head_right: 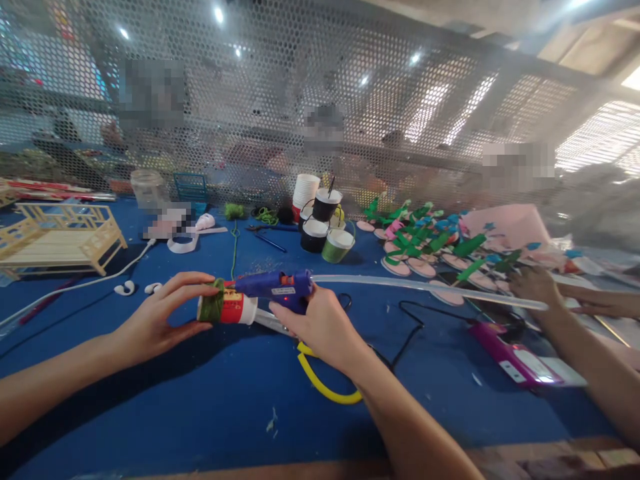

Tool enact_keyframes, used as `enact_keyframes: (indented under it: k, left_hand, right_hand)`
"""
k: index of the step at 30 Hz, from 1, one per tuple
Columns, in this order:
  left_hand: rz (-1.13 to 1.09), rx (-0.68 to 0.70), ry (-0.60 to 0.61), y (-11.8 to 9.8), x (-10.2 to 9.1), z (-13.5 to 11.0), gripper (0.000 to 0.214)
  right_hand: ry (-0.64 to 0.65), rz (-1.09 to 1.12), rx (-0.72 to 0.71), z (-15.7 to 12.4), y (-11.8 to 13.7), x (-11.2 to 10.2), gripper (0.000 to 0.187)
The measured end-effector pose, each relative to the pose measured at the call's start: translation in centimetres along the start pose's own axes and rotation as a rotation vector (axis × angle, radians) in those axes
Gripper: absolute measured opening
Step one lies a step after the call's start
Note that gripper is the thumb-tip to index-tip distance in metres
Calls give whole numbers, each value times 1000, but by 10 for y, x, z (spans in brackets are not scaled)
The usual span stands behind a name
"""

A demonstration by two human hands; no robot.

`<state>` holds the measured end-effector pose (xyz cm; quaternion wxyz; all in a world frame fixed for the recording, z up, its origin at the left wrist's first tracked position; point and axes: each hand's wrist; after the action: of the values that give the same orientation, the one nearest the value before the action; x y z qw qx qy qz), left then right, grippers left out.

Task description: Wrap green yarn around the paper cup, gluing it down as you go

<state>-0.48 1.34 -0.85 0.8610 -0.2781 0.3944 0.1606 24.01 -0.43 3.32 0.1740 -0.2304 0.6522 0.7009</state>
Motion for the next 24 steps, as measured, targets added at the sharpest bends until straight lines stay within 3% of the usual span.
enact_keyframes:
  k: [13,24]
  left_hand:
    - [-54,-1,6,0,0,0,33]
    - [-117,-52,13,-2,-2,1,34]
  right_hand:
    - [-43,-148,-153,-2,-6,2,18]
    - [-28,-103,-144,-5,-7,2,16]
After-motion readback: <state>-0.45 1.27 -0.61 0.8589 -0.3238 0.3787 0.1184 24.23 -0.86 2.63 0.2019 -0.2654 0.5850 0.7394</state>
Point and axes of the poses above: each hand's wrist, its own z-axis towards the middle knuckle, its own x-axis out of the palm, y = z × x
